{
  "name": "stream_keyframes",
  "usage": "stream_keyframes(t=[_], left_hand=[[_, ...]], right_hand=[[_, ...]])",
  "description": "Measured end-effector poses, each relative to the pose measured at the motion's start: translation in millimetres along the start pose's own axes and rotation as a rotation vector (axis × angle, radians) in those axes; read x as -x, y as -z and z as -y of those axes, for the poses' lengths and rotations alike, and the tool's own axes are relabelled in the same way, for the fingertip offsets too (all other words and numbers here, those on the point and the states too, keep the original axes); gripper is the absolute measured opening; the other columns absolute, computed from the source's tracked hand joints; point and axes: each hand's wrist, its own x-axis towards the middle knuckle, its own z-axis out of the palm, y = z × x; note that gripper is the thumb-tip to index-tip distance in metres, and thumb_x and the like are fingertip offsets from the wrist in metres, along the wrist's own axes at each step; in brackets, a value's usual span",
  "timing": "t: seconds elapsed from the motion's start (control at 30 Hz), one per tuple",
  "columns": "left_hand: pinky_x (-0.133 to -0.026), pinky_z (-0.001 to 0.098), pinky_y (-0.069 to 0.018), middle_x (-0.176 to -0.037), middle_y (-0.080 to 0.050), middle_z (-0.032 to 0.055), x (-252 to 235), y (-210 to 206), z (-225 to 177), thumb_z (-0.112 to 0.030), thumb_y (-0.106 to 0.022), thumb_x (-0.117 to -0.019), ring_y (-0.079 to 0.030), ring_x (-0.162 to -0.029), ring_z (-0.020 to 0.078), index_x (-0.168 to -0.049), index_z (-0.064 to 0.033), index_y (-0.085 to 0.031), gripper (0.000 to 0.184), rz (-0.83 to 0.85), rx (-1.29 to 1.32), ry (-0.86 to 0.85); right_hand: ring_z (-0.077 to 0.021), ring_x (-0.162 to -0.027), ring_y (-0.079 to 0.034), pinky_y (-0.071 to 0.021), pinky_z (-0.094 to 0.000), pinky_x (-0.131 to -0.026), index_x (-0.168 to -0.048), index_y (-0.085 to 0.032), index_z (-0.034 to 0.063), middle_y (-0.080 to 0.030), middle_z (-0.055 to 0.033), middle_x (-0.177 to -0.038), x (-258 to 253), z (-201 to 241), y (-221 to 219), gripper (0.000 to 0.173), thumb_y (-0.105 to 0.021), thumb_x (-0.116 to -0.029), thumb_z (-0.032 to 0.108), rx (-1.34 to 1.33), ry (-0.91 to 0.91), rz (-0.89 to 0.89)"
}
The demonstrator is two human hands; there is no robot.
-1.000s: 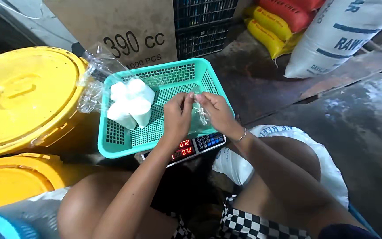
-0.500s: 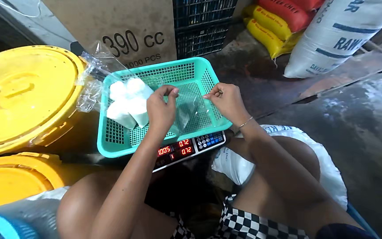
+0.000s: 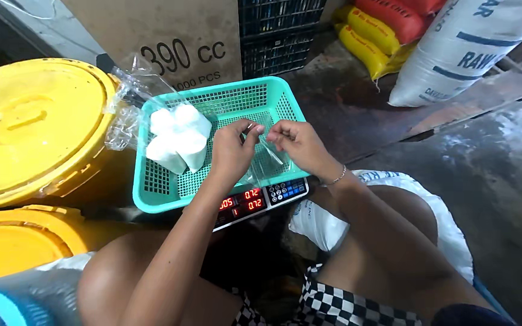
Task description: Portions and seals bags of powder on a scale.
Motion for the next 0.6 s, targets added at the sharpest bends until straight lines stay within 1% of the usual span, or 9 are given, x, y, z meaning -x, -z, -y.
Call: stream_keyframes(t=[0.07,0.17,0.23,0.3,0.37,0.43,0.47,0.53,0.6], left_hand=[[-0.055,0.0306,-0.0442,-0.075,-0.062,0.0048,7,-3,-6,-0.021,-0.056,-0.1063,-0.053,-0.058,0.0130,-0.098,-0.0045,-0.069,0.022,0.026,-0.035,-0.028],[-0.055,0.0342,-0.0441,-0.073,-0.057,0.0066,13,-9,-14,-0.022,-0.050,-0.1090,-0.052,-0.059,0.0170,-0.089,-0.0040,-0.064,0.031,0.005,-0.123,-0.074],[-0.054,0.0360,-0.0428,-0.069,-0.053,0.0066,15,-13,-15,-0.021,-0.046,-0.1098,-0.051,-0.058,0.0182,-0.083,-0.0041,-0.060,0.035,-0.018,-0.135,-0.069],[-0.049,0.0330,-0.0372,-0.062,-0.047,0.0042,15,-15,-13,-0.025,-0.043,-0.1108,-0.045,-0.052,0.0162,-0.077,-0.0065,-0.055,0.041,-0.040,-0.124,-0.040],[-0.045,0.0307,-0.0313,-0.055,-0.040,0.0023,12,-12,-10,-0.033,-0.042,-0.1115,-0.039,-0.045,0.0143,-0.070,-0.0085,-0.050,0.049,-0.049,-0.095,-0.011],[-0.047,0.0294,-0.0313,-0.054,-0.040,-0.0010,5,-8,-3,-0.037,-0.044,-0.1104,-0.038,-0.046,0.0112,-0.067,-0.0095,-0.050,0.052,-0.053,-0.070,0.000],[-0.050,0.0286,-0.0330,-0.056,-0.041,-0.0031,1,-6,0,-0.036,-0.047,-0.1093,-0.039,-0.049,0.0087,-0.068,-0.0090,-0.054,0.050,-0.044,-0.053,-0.005],[-0.056,0.0259,-0.0399,-0.062,-0.050,-0.0044,-2,-7,5,-0.033,-0.051,-0.1080,-0.047,-0.055,0.0046,-0.074,-0.0084,-0.059,0.043,-0.017,0.001,-0.042],[-0.062,0.0222,-0.0481,-0.070,-0.060,-0.0039,-3,-10,7,-0.027,-0.053,-0.1073,-0.056,-0.062,0.0018,-0.086,-0.0069,-0.066,0.032,0.017,0.104,-0.056]], right_hand=[[-0.0087,-0.049,-0.044,-0.0362,-0.0208,-0.044,-0.092,-0.063,0.0028,-0.052,-0.0042,-0.066,4,0,-5,0.021,-0.053,-0.1066,0.013,0.060,0.023,-0.032],[-0.0074,-0.049,-0.044,-0.0362,-0.0204,-0.044,-0.085,-0.061,0.0033,-0.052,-0.0029,-0.064,4,7,-12,0.027,-0.052,-0.1072,0.014,0.130,0.054,-0.093],[-0.0065,-0.040,-0.033,-0.0265,-0.0198,-0.038,-0.070,-0.053,0.0055,-0.040,-0.0011,-0.053,4,6,-16,0.042,-0.052,-0.1082,0.022,0.093,0.064,-0.178],[-0.0060,-0.037,-0.028,-0.0223,-0.0194,-0.035,-0.064,-0.048,0.0070,-0.036,-0.0003,-0.049,6,6,-18,0.049,-0.054,-0.1080,0.027,-0.004,0.051,-0.216],[-0.0038,-0.044,-0.044,-0.0369,-0.0164,-0.041,-0.074,-0.058,0.0058,-0.052,-0.0003,-0.057,6,5,-12,0.038,-0.057,-0.1066,0.025,-0.128,0.025,-0.147],[-0.0035,-0.061,-0.061,-0.0528,-0.0177,-0.057,-0.094,-0.068,0.0013,-0.067,-0.0009,-0.074,1,4,-2,0.012,-0.062,-0.1014,0.009,-0.247,-0.030,-0.038],[-0.0024,-0.066,-0.066,-0.0568,-0.0185,-0.062,-0.096,-0.069,0.0004,-0.071,0.0009,-0.078,-5,4,1,0.006,-0.064,-0.0983,0.003,-0.292,-0.080,0.002],[-0.0013,-0.065,-0.066,-0.0574,-0.0184,-0.062,-0.092,-0.069,0.0009,-0.071,0.0025,-0.075,-10,7,5,0.002,-0.068,-0.0941,-0.001,-0.306,-0.161,0.045],[-0.0003,-0.056,-0.061,-0.0513,-0.0156,-0.052,-0.086,-0.066,0.0032,-0.068,0.0020,-0.069,-6,7,2,0.009,-0.072,-0.0928,0.003,-0.252,-0.180,0.034]])
